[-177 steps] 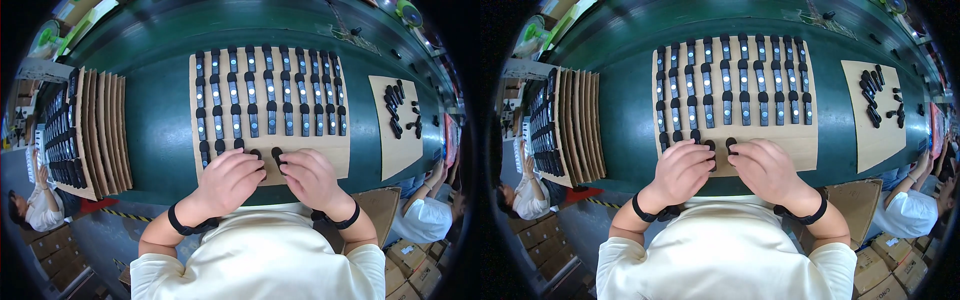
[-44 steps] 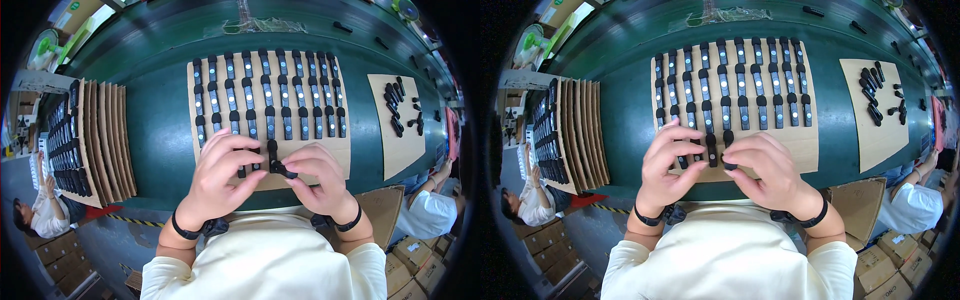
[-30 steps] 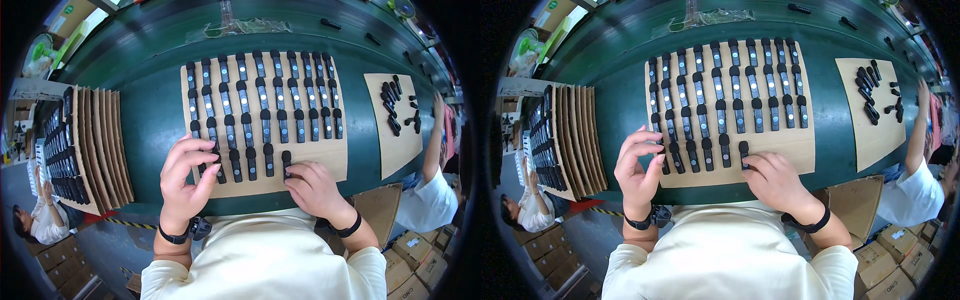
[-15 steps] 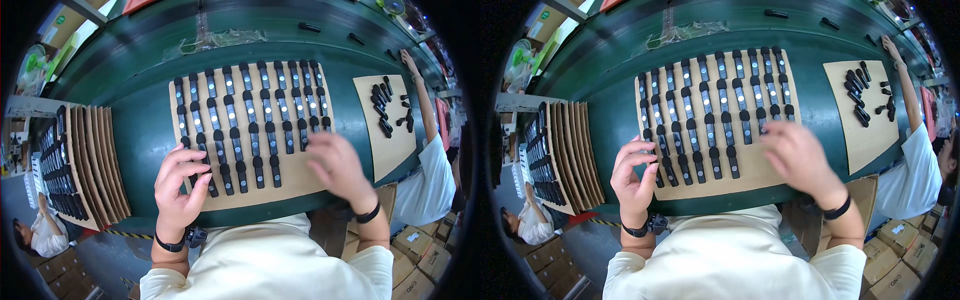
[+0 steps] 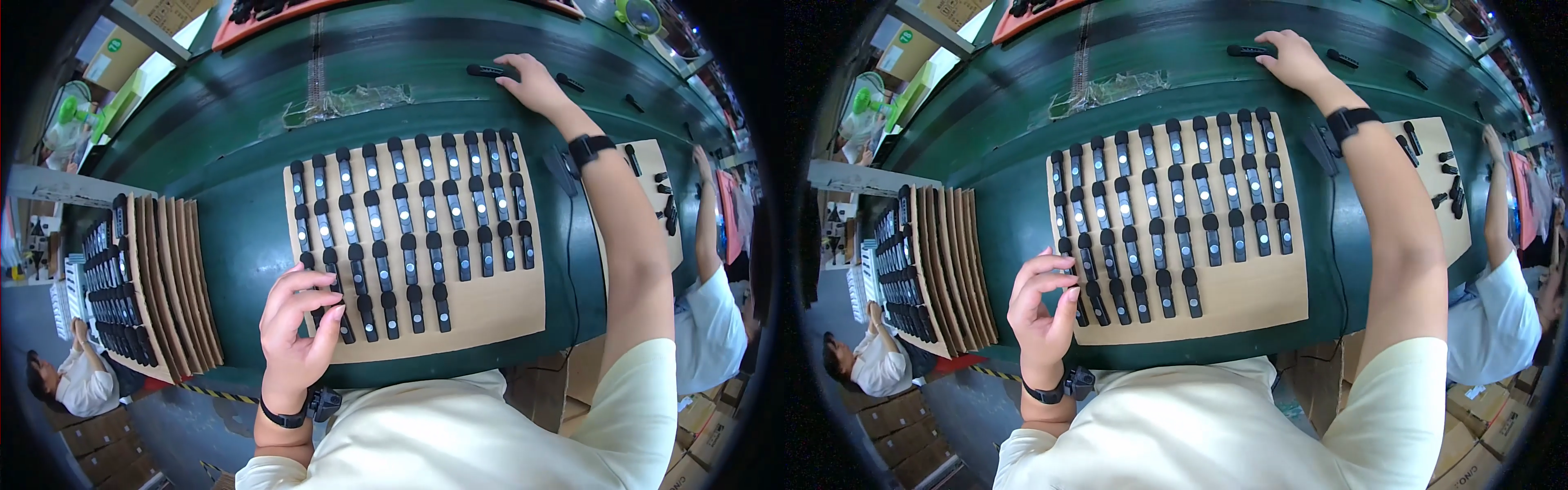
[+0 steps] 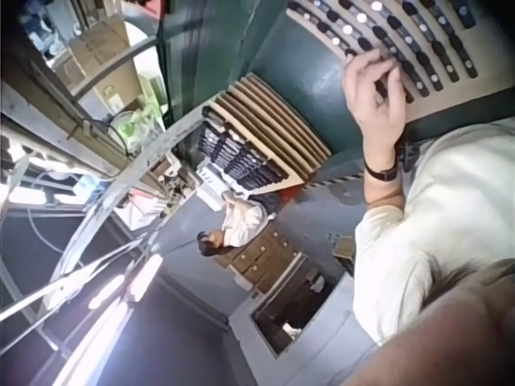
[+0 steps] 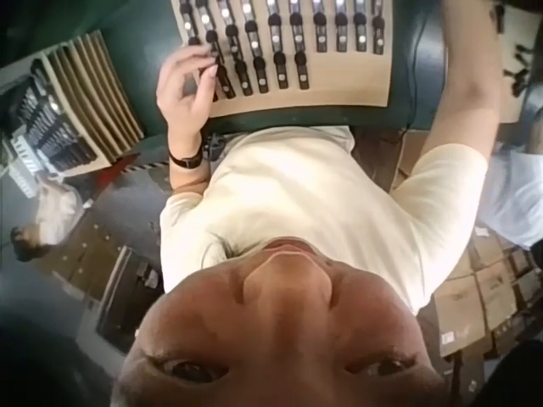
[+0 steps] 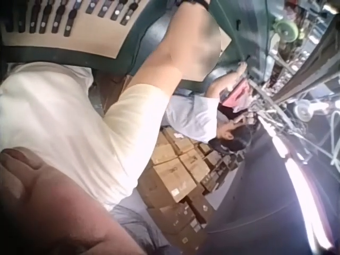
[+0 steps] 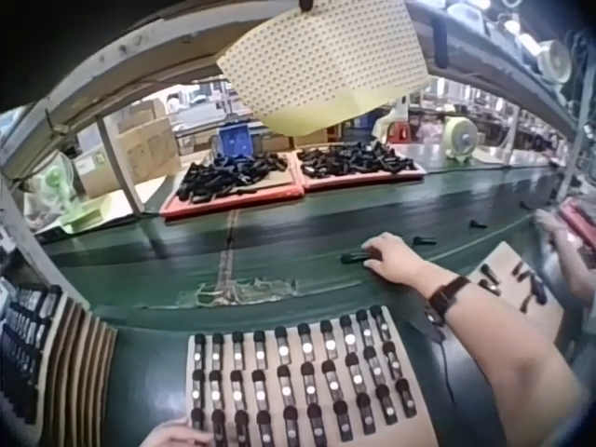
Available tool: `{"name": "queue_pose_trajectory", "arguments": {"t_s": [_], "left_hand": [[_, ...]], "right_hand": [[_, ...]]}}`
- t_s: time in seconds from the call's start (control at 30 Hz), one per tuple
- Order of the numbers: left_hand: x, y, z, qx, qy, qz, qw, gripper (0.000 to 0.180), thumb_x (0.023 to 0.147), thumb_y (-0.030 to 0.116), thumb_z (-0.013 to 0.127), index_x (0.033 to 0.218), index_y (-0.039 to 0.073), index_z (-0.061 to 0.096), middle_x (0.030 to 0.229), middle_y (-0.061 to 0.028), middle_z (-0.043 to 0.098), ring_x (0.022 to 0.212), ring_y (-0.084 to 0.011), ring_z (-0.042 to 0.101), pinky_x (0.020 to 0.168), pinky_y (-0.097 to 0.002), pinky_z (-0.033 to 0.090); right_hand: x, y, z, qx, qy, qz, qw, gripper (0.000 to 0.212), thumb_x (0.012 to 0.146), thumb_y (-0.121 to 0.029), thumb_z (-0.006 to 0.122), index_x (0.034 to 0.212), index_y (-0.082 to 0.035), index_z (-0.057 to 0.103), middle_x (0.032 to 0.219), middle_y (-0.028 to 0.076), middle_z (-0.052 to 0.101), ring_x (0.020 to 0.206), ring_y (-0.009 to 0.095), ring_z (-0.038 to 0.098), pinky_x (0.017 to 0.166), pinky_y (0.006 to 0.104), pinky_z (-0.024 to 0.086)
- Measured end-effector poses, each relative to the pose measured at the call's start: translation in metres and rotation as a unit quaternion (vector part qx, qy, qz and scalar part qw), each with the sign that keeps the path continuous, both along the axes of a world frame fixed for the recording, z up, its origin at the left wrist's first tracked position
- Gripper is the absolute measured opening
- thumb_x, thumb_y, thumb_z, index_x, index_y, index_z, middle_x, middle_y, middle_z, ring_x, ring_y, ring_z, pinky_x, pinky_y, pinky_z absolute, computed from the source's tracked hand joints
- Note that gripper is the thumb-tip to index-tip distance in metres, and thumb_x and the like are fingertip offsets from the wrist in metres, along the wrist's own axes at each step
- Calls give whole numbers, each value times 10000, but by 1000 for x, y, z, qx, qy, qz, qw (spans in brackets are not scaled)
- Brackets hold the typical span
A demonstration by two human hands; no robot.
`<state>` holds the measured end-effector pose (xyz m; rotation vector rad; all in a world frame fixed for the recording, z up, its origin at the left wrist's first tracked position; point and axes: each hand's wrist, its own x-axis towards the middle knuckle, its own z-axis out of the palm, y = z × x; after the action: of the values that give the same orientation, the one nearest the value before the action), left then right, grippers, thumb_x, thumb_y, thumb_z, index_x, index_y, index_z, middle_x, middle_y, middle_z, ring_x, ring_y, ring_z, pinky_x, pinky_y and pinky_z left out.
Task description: The person picks up a microphone and a receiver from the conveyor belt, aligns them by hand, and presses them together. They repeat this process, placing each assembled unit onto a cardboard sheet in rows.
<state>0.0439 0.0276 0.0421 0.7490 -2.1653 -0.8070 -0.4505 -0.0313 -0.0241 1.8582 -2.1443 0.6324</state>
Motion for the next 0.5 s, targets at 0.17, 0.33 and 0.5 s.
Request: {"name": "queue_pose_trajectory", "arguments": {"t_s": [0.17,0.33,0.5], "left_hand": [[1,4,1,8,-2,-11,1000,108,786,-9,682,887,0,647,1014,-156,664,994,-270,622,1029,-464,435],[4,4,-3,20,9,-10,1000,109,782,-9,686,883,-1,645,1004,-152,665,985,-272,627,1023,-468,439],[-6,-1,-1,19,28,-33,999,181,733,-12,735,901,21,676,991,-127,677,928,-283,647,975,-477,469]], "right_hand": [[9,-12,10,105,-122,-17,987,272,910,-155,643,1152,-32,629,978,99,661,912,210,626,836,296,499],[62,30,55,92,-286,46,953,246,907,-100,636,1141,-27,637,949,25,662,866,76,598,794,246,493],[166,127,80,67,-505,133,850,248,860,-43,686,1100,5,646,947,30,639,865,107,587,766,267,477]]}}
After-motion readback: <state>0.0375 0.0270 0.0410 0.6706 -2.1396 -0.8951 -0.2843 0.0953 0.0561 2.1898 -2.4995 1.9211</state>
